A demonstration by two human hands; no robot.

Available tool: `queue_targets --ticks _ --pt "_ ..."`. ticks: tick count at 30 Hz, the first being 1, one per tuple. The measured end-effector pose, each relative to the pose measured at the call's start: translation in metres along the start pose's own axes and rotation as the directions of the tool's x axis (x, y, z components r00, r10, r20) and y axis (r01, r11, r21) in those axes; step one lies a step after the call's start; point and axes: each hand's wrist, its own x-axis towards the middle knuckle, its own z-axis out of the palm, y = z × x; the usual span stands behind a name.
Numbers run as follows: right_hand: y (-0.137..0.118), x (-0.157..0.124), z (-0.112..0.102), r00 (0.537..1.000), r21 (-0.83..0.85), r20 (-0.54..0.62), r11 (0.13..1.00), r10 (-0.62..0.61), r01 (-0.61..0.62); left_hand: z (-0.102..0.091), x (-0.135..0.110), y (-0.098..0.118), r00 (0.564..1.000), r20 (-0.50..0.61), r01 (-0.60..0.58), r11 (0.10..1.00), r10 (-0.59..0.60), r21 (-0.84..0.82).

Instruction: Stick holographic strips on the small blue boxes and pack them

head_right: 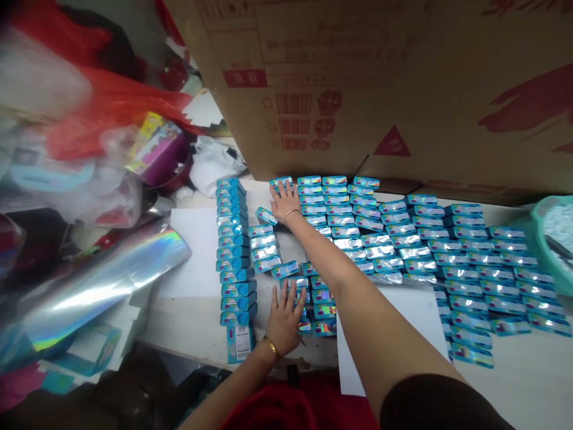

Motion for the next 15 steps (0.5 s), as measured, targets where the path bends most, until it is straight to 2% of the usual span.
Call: queue_targets --ticks 1,3,6,8,10,12,15 --pt "-0.004 -0.003 -0.002 1.000 -0.005 -0.005 1.000 -0.024 0.024 -0.001 0.005 0.002 1.000 0.005 -0.009 1.000 0.009 0.000" --pt "-0.020 -0.015 -0.001 0.985 -0.006 -0.011 0.985 -0.171 0.171 -0.001 0.010 0.005 1.000 0.015 -0.018 1.000 0.018 0.004" --pt "-0.050 -0.044 0.007 0.891 0.019 0.026 0.891 -0.454 0.454 0.000 0.011 0.005 1.000 0.025 -0.013 1.000 0.013 0.015" --pt "-0.062 -0.063 0.014 0.875 0.040 0.043 0.876 -0.482 0.480 0.002 0.010 0.005 0.999 0.032 -0.004 1.000 0.003 0.027" --pt "-0.064 -0.076 0.017 0.897 0.048 0.046 0.898 -0.439 0.437 0.003 0.007 0.007 0.999 0.042 -0.002 0.999 0.000 0.041" --pt "-0.056 -0.082 0.017 0.897 0.043 0.059 0.899 -0.438 0.436 0.002 0.004 0.008 0.999 0.052 -0.010 0.999 0.008 0.048" --pt "-0.040 -0.084 0.009 0.873 0.027 0.110 0.880 -0.475 0.475 0.000 -0.003 0.008 0.998 0.059 -0.032 0.998 0.029 0.047"
